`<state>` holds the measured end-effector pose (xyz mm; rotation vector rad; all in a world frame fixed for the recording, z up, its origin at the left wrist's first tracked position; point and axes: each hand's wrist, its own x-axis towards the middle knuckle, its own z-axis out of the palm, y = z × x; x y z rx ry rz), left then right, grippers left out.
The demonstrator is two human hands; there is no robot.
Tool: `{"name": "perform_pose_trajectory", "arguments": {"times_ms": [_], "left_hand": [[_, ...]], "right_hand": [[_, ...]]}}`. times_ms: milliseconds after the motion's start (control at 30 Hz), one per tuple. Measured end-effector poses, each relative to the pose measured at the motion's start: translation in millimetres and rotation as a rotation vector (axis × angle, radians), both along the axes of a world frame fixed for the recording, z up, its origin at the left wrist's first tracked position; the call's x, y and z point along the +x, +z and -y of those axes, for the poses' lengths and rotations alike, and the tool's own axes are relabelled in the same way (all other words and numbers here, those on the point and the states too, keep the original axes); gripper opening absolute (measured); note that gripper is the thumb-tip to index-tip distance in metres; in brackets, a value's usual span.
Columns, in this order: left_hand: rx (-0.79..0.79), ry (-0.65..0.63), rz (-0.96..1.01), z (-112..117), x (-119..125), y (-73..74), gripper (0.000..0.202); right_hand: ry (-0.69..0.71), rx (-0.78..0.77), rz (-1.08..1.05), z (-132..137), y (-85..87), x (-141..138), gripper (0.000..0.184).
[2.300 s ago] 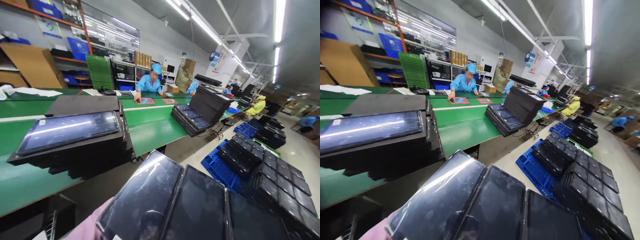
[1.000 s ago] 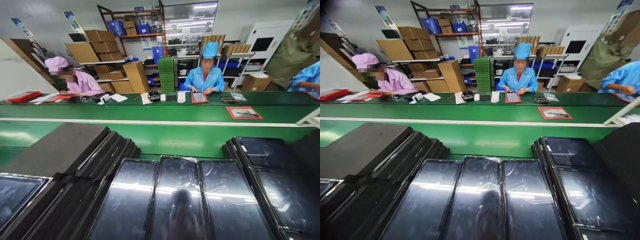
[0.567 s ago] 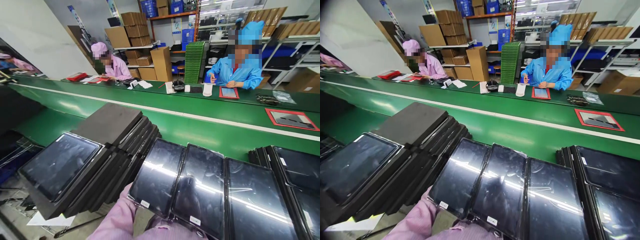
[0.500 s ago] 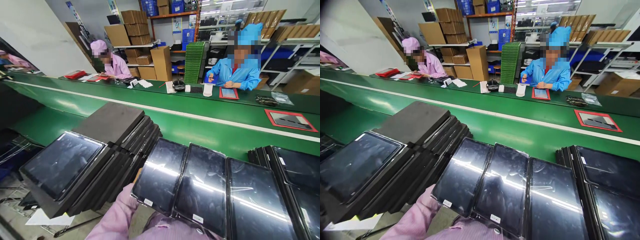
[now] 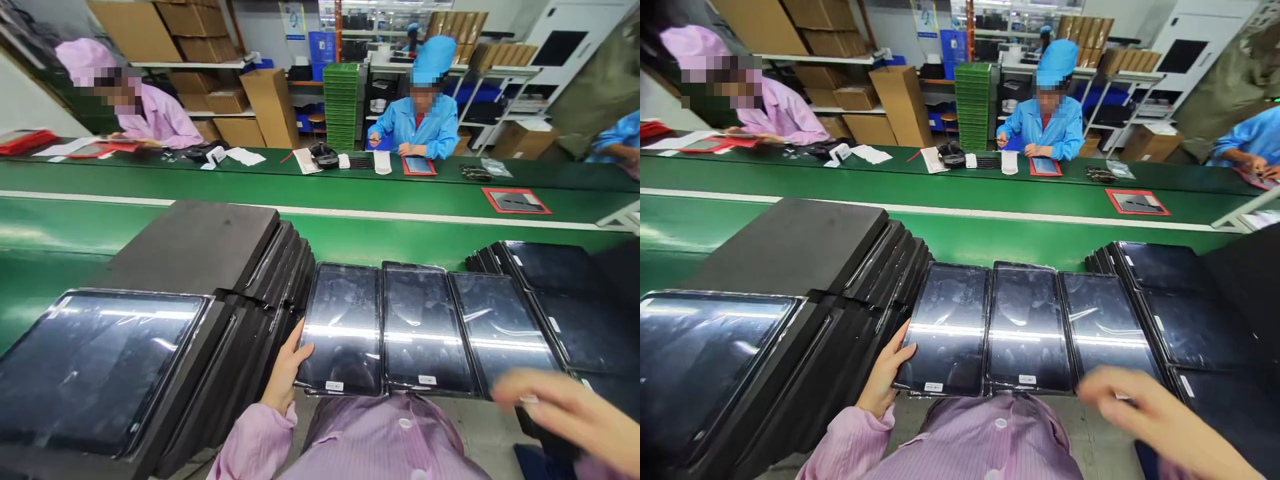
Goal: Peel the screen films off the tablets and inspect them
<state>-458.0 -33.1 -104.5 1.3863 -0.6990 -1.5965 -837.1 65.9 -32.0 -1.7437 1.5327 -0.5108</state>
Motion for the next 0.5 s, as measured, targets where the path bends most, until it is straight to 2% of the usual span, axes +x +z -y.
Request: {"name": "perform_pose_trajectory", "arguments": {"times_ms": [33, 100, 167, 233, 333, 500], "left_hand": [[-0.001, 0.001, -0.009, 0.4, 0.2, -1.5, 0.069], [-0.010, -0.007, -0.041, 0.3, 1.2, -4.8, 0.069], [-0.020, -0.008, -0.077, -0.7, 2.1, -7.2, 0.067], [-0.015, 0.011, -0.101, -2.1, 2.3, -8.3, 0.066], [0.005, 0.050, -0.128, -4.8, 0.5, -7.7, 0.063], [0.020, 0.074, -0.120, -8.8, -2.8, -5.8, 0.061]], "right_hand": [[-0.007, -0.005, -0.009, 27.3, 9.0, 14.1, 0.030], [-0.161, -0.113, -0.152, 87.5, 14.1, 44.5, 0.033], [-0.252, -0.155, -0.416, 142.4, 5.2, 70.6, 0.037], [-0.257, -0.141, -0.481, 180.2, -8.8, 87.6, 0.038], [-0.197, -0.080, -0.520, 199.6, -23.7, 96.4, 0.035], [-0.116, -0.050, -0.534, 188.2, -26.2, 90.6, 0.033]]}}
